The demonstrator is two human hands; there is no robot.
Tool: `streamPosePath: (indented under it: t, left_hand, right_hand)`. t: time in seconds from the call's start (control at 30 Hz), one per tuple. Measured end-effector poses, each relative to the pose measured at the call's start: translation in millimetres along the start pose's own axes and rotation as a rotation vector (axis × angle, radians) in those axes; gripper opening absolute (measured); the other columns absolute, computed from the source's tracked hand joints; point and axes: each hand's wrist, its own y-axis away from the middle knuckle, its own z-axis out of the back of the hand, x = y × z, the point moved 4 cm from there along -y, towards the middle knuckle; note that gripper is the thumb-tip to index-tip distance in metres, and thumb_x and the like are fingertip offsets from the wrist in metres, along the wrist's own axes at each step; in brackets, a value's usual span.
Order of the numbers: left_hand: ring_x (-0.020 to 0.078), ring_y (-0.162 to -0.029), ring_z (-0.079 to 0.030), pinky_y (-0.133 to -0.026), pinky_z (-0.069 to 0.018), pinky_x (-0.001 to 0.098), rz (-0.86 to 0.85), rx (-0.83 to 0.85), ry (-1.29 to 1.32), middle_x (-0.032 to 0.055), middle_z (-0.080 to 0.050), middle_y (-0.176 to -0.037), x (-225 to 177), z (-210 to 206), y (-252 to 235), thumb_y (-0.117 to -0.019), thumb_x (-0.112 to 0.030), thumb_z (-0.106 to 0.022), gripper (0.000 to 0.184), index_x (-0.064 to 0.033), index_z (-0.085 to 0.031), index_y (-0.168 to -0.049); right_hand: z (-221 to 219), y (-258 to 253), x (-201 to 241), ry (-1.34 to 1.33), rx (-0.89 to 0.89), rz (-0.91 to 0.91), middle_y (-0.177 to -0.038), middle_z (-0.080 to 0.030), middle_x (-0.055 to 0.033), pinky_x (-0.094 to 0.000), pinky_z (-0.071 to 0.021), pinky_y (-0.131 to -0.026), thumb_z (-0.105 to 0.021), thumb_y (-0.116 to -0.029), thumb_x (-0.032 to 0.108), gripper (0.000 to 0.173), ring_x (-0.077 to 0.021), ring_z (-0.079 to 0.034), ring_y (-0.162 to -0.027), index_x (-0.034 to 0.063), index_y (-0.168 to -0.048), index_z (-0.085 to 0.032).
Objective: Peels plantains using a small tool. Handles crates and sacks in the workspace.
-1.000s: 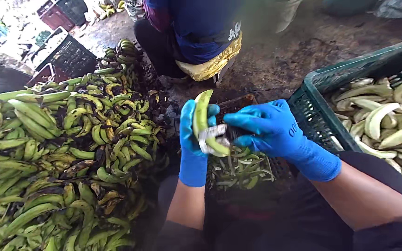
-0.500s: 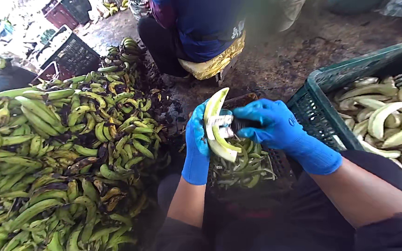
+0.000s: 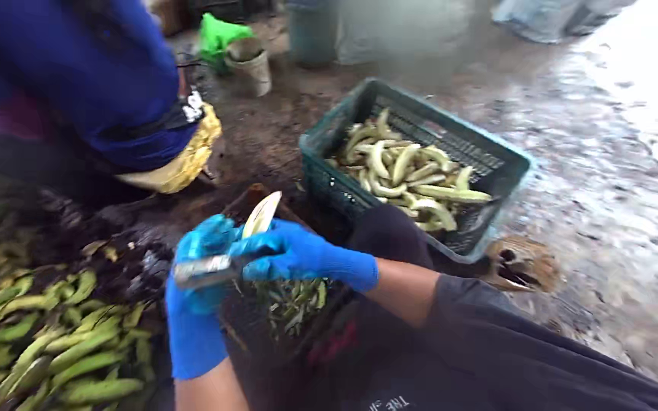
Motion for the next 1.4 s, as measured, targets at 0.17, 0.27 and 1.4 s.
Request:
streamPosePath:
  t: [0.17, 0.27, 1.4]
  left_hand:
    - [0.0186, -0.090, -0.072, -0.079, -0.0613, 0.0367, 0.016, -0.372, -0.077, 0.0053, -0.071, -0.111, -33, 10, -1, -0.1084, -0.029, -0.035, 0.037, -0.0102, -0.057, -0.131]
    - [0.0175, -0.073, -0.072, -0.064, -0.0622, 0.0325, -0.066, -0.267, -0.064, 0.0065, -0.075, -0.100, -35, 13, 7, -0.1084, -0.025, -0.035, 0.036, -0.0085, -0.060, -0.129]
    - [0.0160, -0.097, -0.072, -0.079, -0.0604, 0.0319, 0.632, -0.866, 0.809, 0.0050, -0.071, -0.110, -18, 45, 18, -0.1073, -0.030, -0.027, 0.040, -0.0083, -0.054, -0.128]
  right_hand:
    - [172, 83, -30, 0.836, -0.642, -0.373, -0.134, -0.064, -0.0126, -0.0616, -0.0521, -0.092, -0.066, -0.0934, 0.052, 0.041, -0.0339, -0.062, -0.120, 0.0341, -0.129, -0.071]
    - [240, 158, -61, 0.925, -0.358, -0.759, -0.117, -0.070, -0.0172, -0.0701, -0.0493, -0.088, -0.071, -0.0938, 0.043, 0.028, -0.0420, -0.064, -0.112, 0.0248, -0.114, -0.076]
    - [12, -68, -22, -0.431, -0.087, -1.409, -0.079, -0.068, -0.0030, -0.0245, -0.0522, -0.057, -0.054, -0.1071, 0.026, 0.030, -0.0097, -0.062, -0.060, 0.0033, -0.126, -0.060]
